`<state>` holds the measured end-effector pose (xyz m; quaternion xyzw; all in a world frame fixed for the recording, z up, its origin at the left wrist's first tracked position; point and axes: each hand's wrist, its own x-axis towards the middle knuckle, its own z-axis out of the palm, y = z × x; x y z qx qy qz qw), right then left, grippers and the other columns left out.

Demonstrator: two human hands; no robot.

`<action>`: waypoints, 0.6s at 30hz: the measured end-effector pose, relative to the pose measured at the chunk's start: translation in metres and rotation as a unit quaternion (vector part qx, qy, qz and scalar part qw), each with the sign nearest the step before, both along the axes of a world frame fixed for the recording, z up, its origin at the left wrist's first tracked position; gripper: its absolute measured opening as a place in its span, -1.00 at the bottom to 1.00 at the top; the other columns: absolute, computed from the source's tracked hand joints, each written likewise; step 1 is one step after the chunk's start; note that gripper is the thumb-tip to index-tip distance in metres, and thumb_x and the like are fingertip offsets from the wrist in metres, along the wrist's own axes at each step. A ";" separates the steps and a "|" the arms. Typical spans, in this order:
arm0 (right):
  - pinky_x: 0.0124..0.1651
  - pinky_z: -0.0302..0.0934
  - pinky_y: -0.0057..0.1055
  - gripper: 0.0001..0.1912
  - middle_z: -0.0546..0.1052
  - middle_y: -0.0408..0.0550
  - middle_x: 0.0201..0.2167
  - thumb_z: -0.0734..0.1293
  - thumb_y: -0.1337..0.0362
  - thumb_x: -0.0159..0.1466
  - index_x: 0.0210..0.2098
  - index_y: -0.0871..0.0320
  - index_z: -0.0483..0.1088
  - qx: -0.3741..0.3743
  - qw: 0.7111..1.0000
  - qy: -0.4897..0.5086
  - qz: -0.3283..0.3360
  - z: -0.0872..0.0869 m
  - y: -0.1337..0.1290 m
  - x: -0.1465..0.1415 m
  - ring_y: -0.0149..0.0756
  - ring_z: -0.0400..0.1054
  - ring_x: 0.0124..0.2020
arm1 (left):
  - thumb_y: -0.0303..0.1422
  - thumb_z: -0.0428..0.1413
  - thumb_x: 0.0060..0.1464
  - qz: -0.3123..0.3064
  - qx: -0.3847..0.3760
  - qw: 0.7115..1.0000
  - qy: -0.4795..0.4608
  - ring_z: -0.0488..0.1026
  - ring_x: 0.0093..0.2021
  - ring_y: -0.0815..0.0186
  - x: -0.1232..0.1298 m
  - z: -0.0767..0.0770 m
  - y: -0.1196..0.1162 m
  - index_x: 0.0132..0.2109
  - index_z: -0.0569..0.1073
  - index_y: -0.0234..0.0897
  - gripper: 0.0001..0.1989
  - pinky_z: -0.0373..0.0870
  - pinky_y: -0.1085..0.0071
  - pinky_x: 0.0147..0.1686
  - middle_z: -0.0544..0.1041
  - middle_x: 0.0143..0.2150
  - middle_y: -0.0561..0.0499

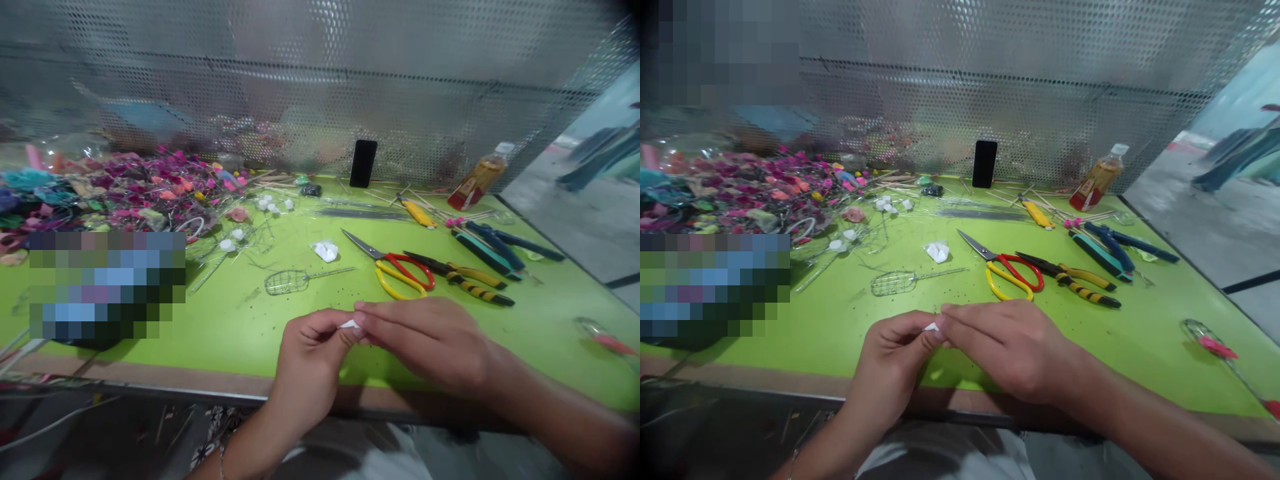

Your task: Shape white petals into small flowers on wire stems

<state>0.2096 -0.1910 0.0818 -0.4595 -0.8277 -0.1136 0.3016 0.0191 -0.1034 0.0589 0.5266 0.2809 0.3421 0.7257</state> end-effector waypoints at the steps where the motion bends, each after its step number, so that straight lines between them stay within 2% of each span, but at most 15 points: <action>1: -0.04 0.63 -0.34 -0.74 0.76 0.08 0.03 0.26 0.33 0.60 0.14 0.21 0.55 0.006 1.000 -0.009 -0.008 0.003 -0.001 0.000 -0.15 0.72 -0.02 | -0.30 0.44 0.17 0.002 -0.002 1.000 0.000 0.58 -0.38 0.32 0.000 0.000 0.000 -0.33 0.80 -0.20 -0.89 0.50 0.47 -0.25 0.73 -0.43 -0.01; 3: -0.11 0.61 -0.40 -0.74 0.78 0.04 -0.08 0.24 0.34 0.60 0.04 0.18 0.59 0.013 1.000 -0.002 -0.023 0.007 -0.002 0.002 -0.21 0.72 -0.13 | -0.32 0.44 0.18 0.007 -0.015 1.000 -0.001 0.62 -0.35 0.31 0.000 -0.002 0.001 -0.30 0.79 -0.22 -0.90 0.53 0.46 -0.22 0.74 -0.40 -0.01; 5: -0.10 0.61 -0.43 -0.78 0.78 0.00 -0.12 0.31 0.39 0.55 0.02 0.12 0.62 0.030 0.997 0.048 -0.044 0.009 0.000 0.005 -0.24 0.72 -0.17 | -0.30 0.44 0.19 0.013 -0.046 0.999 -0.010 0.67 -0.29 0.28 -0.001 -0.005 0.002 -0.24 0.79 -0.22 -0.90 0.56 0.43 -0.16 0.76 -0.35 -0.02; 8: 0.08 0.60 -0.40 -0.62 0.77 -0.01 -0.02 0.39 0.50 0.45 0.19 0.06 0.59 0.040 0.987 0.142 -0.070 0.008 0.005 0.010 -0.23 0.72 -0.04 | -0.24 0.45 0.18 0.004 -0.130 0.990 -0.055 0.74 -0.10 0.19 -0.001 -0.009 0.001 -0.09 0.79 -0.16 -0.82 0.59 0.33 0.05 0.81 -0.12 -0.05; 10: 0.20 0.57 -0.33 -0.51 0.74 0.02 0.08 0.33 0.54 0.45 0.29 0.07 0.52 0.013 0.987 0.153 -0.046 0.005 0.009 0.010 -0.21 0.68 0.09 | -0.22 0.47 0.13 -0.020 -0.172 0.980 -0.096 0.73 0.05 0.13 -0.001 -0.010 -0.001 -0.02 0.79 -0.10 -0.73 0.55 0.26 0.18 0.79 0.01 -0.04; 12: 0.27 0.53 -0.26 -0.52 0.74 0.04 0.09 0.29 0.55 0.45 0.28 0.10 0.51 -0.011 0.991 0.134 -0.005 0.001 0.013 0.007 -0.19 0.63 0.19 | -0.23 0.48 0.12 -0.053 -0.167 0.978 -0.114 0.68 0.13 0.11 -0.001 -0.011 -0.002 0.03 0.78 -0.09 -0.68 0.51 0.25 0.23 0.78 0.06 -0.05; 15: 0.34 0.48 -0.15 -0.69 0.70 0.11 0.16 0.34 0.50 0.45 0.08 0.11 0.60 -0.007 0.992 0.123 0.016 -0.005 0.016 0.002 -0.11 0.54 0.31 | -0.24 0.45 0.19 -0.072 -0.130 0.984 -0.102 0.66 0.12 0.18 -0.001 -0.013 -0.001 0.08 0.76 -0.06 -0.69 0.50 0.30 0.19 0.77 0.09 -0.03; 18: 0.26 0.52 -0.21 -0.75 0.61 0.18 0.28 0.38 0.46 0.46 0.03 0.09 0.64 -0.020 0.990 0.138 0.005 -0.009 0.016 -0.001 -0.14 0.58 0.25 | -0.22 0.44 0.22 -0.049 -0.097 0.991 -0.080 0.66 0.04 0.23 -0.002 -0.016 0.002 0.03 0.78 -0.03 -0.77 0.51 0.34 0.12 0.79 0.00 0.01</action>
